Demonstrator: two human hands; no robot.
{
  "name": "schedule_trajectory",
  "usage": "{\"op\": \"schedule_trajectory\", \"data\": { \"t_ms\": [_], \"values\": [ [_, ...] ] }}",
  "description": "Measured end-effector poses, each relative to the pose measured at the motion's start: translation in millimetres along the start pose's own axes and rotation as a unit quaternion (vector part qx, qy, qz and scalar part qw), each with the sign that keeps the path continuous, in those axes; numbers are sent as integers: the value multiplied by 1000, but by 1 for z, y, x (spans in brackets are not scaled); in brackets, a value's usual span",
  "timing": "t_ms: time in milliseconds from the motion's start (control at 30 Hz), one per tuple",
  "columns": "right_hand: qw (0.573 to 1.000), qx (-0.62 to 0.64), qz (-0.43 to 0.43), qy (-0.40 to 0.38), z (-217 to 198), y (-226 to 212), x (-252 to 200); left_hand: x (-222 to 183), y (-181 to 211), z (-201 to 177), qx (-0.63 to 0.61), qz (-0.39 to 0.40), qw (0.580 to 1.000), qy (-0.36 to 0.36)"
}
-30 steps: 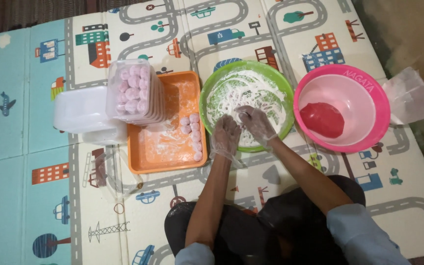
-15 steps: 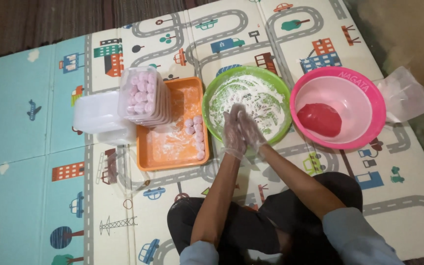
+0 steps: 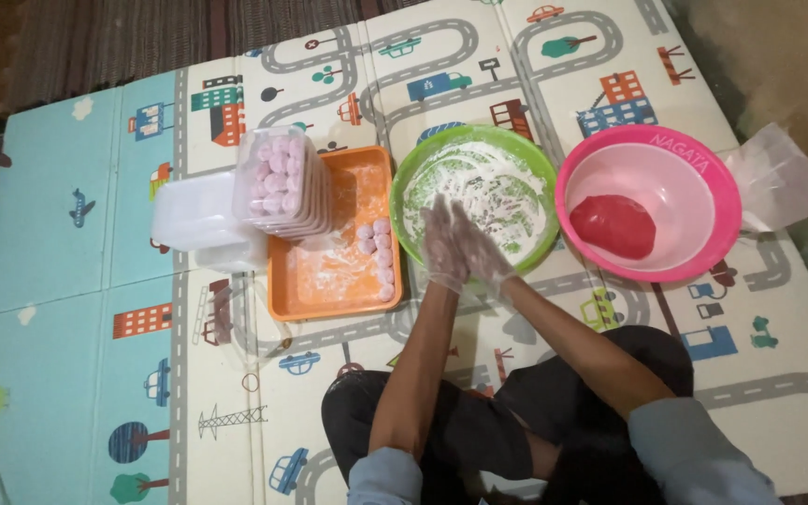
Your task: Rolling small pieces of dough into balls, coating them in flour, and placing them in a tray.
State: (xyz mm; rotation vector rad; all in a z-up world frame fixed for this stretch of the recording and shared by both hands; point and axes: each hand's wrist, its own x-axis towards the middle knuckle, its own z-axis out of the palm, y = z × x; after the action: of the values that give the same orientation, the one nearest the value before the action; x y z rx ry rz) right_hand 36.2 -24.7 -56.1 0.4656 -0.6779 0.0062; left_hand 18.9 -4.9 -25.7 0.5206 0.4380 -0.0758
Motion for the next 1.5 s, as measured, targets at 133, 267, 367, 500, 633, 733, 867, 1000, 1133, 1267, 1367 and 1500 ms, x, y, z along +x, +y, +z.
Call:
{"op": "schedule_trajectory", "data": {
  "t_ms": [133, 267, 367, 500, 633, 733, 867, 1000, 1133, 1267, 1367, 1500],
  "values": [
    [702, 666, -250, -19, -49, -58, -63, 11, 4, -4, -13, 5, 1000, -5],
    [-310, 876, -335, -156, 105, -19, 37, 23, 0, -6, -22, 7, 1000, -13],
    [-639, 724, -117, -232, 105, -33, 29, 30, -4, -8, -30, 11, 999, -22],
    [-369, 898, -29, -239, 186, 18, 84, 41, -13, -25, -34, 16, 999, -26],
    [-290, 887, -253, -253, 214, 43, 99, 69, -45, -53, 31, 271, 927, -256],
    [-277, 901, -245, -229, 187, 17, 85, 123, -84, -101, 66, 328, 892, -305],
    [-259, 920, -229, -185, 150, -13, 66, 154, -86, -88, 108, 141, 975, -131],
    [-256, 927, -224, -156, 111, -35, 49, 119, -45, -56, 136, -1, 991, 17],
    [-248, 938, -214, -109, 73, -50, 29, 31, 26, -8, 184, 2, 979, 85],
    [-273, 927, -235, -105, 56, -53, 13, -33, 122, 36, 770, 37, 635, 48],
    [-292, 914, -245, -142, 80, -37, 22, -34, 164, 35, 793, 8, 597, 119],
    [-309, 911, -244, -120, 111, -16, 36, 2, 169, -30, 852, -18, 511, 111]
  ]
}}
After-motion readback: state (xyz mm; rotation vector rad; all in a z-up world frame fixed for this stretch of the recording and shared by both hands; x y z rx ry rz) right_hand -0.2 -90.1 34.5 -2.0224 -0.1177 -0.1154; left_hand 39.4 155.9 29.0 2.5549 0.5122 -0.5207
